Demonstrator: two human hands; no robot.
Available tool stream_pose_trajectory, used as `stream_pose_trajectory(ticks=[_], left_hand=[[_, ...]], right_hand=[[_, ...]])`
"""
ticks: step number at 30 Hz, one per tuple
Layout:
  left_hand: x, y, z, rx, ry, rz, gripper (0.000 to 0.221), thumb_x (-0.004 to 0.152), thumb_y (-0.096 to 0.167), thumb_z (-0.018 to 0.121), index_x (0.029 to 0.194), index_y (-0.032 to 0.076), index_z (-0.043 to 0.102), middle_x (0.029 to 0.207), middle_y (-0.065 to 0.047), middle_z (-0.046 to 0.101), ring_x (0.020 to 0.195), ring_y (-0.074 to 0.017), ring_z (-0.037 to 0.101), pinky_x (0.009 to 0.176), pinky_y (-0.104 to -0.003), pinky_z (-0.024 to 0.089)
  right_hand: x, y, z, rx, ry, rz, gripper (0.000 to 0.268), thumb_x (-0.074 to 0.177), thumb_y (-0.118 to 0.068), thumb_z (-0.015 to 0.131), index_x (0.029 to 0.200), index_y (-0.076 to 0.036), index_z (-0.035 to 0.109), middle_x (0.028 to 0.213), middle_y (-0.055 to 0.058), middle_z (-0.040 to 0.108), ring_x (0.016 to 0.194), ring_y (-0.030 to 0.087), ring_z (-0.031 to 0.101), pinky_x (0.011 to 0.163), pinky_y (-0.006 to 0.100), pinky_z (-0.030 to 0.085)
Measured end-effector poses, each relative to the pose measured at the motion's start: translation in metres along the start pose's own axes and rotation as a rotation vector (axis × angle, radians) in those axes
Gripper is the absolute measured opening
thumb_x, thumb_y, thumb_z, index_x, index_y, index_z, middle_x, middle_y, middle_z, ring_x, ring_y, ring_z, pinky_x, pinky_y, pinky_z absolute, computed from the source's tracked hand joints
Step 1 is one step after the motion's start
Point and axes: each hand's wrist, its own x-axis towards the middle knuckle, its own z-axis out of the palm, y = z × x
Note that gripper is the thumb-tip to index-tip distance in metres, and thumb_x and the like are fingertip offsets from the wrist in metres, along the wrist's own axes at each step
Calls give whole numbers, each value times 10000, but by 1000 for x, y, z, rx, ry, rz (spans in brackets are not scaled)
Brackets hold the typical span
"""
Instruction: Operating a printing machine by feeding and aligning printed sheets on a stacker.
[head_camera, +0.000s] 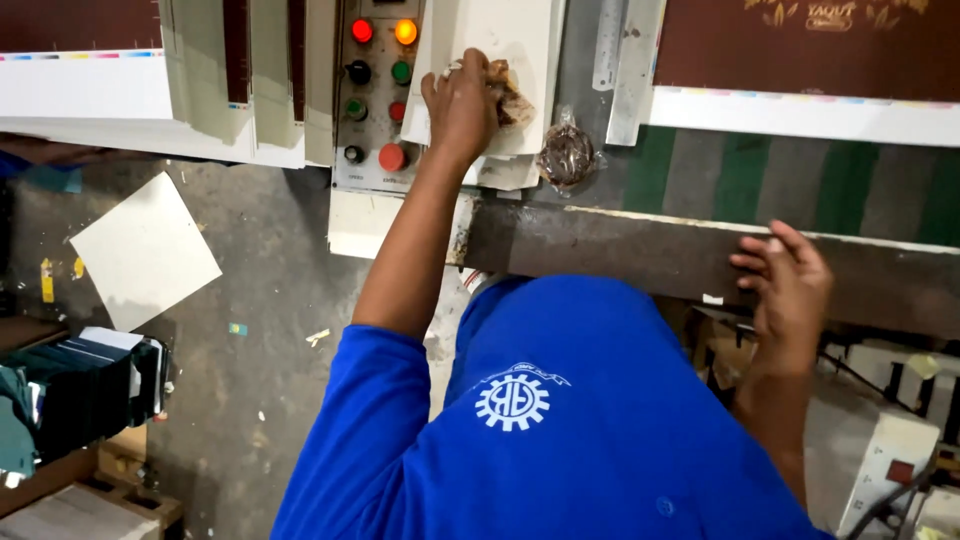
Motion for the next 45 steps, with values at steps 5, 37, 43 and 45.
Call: stream_pose_trajectory(ticks=[5, 37, 43, 45], left_hand=[[-11, 2, -23, -342, 119, -19, 449, 867, 37, 768, 1246, 42, 527, 916, -117, 672, 905, -315, 661, 884, -449, 483], [-183, 106, -108, -926, 668, -24, 471, 991, -31, 764, 1423, -1, 576, 1188, -139, 728, 1026, -152, 710, 921, -285, 595], [-210, 65, -147, -459, 700, 143, 371, 960, 32, 808, 1284, 53, 628, 1021, -149, 761, 867, -259, 747, 707, -360, 580], [-214, 47, -162, -484, 755, 319, 337, 1012, 7, 739, 1310, 61, 592, 1075, -167, 720, 951, -343, 731, 743, -402, 603]], right_hand=[[-11, -8, 78, -45, -146, -39, 335, 1103, -120, 581, 1420, -11, 595, 1110, 141, 746, 876, 184, 729, 642, 257, 548], [-105, -145, 289, -194, -632, -1028, 120, 1001, -44, 809, 1069, 19, 733, 1054, 130, 729, 1000, 239, 713, 1006, 368, 553], [-147, -111, 320, -134, -519, -979, 157, 955, 32, 774, 1088, 31, 691, 1147, 167, 728, 1060, 230, 710, 964, 338, 565], [-161, -103, 338, -47, -520, -824, 170, 988, 41, 740, 1152, 34, 696, 1103, 136, 742, 992, 172, 703, 891, 296, 576]])
